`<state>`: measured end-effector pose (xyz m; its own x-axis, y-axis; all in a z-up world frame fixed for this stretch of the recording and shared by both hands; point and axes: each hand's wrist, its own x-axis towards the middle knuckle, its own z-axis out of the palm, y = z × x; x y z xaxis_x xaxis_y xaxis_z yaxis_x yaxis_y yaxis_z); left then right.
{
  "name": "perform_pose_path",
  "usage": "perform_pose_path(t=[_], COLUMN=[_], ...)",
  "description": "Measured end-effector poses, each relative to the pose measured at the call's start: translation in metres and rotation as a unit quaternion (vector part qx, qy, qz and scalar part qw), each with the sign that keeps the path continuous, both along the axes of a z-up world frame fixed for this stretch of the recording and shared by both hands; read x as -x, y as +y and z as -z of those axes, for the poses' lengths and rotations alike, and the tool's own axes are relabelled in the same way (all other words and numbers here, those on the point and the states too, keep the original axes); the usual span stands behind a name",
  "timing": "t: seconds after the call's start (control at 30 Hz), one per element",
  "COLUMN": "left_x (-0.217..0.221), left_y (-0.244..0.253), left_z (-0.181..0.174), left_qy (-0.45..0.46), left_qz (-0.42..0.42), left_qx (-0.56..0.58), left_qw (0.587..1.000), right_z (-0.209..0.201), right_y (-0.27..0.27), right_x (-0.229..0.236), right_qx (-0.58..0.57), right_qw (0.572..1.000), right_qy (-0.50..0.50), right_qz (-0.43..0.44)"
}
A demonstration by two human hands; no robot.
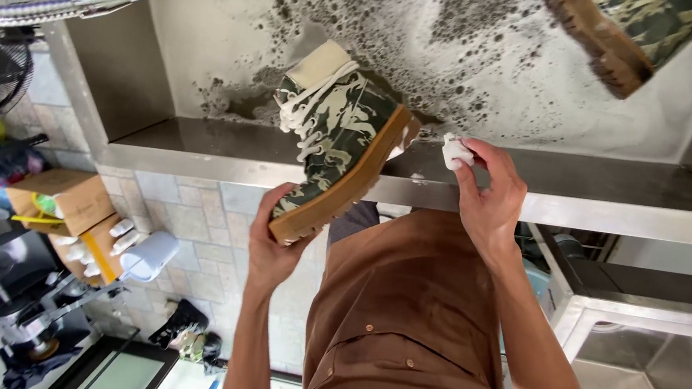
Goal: The person places a camouflage-patterned high-top sneaker into a shoe-washing machine, then removes it and scrubs the sole and upper with a brush and a white cloth. The person rinses their hands and returns to the machine to continue cleaning the shoe.
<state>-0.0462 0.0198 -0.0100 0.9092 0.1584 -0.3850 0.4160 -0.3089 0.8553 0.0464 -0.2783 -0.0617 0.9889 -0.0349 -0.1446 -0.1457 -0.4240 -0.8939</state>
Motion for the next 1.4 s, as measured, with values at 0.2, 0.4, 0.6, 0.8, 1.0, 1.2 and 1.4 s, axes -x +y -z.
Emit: perform_pose_path(t=[0.2, 0.4, 0.6, 0.8, 1.0, 1.2, 1.4], left_x=[0.009, -0.009, -0.019, -0.018, -0.024, -0.019, -0.029], left_y=[-0.016, -0.034, -0.044, -0.050, -0.057, -0.057, -0.068], left_z=[-0.003, -0.031, -0.046, -0.043, -0.048, -0.043, -0.053], left_qy=[-0.021, -0.072, -0.053, -0.081, -0.072, -0.095, -0.090], left_qz=[-0.032, -0.035, 0.033, 0.036, 0.017, 0.023, 0.052], left_qx=[0.002, -0.004, -0.090, -0.118, -0.125, -0.125, -0.136], left_qw=[0.999, 0.997, 0.994, 0.989, 0.989, 0.987, 0.985], right_z=[-0.030, -0.055, -0.037, -0.067, -0.073, -0.054, -0.054], right_y=[0.044, 0.056, 0.031, 0.063, 0.060, 0.042, 0.035], right_x=[0.002, 0.003, 0.018, 0.036, 0.020, 0.015, 0.012], right_qx=[-0.083, -0.036, -0.011, 0.000, 0.045, 0.039, 0.068], right_qw=[0.993, 0.987, 0.985, 0.941, 0.953, 0.937, 0.945], right_qy=[0.000, -0.048, -0.080, -0.246, -0.221, -0.244, -0.225], right_qz=[-0.085, -0.150, -0.150, -0.231, -0.201, -0.246, -0.229])
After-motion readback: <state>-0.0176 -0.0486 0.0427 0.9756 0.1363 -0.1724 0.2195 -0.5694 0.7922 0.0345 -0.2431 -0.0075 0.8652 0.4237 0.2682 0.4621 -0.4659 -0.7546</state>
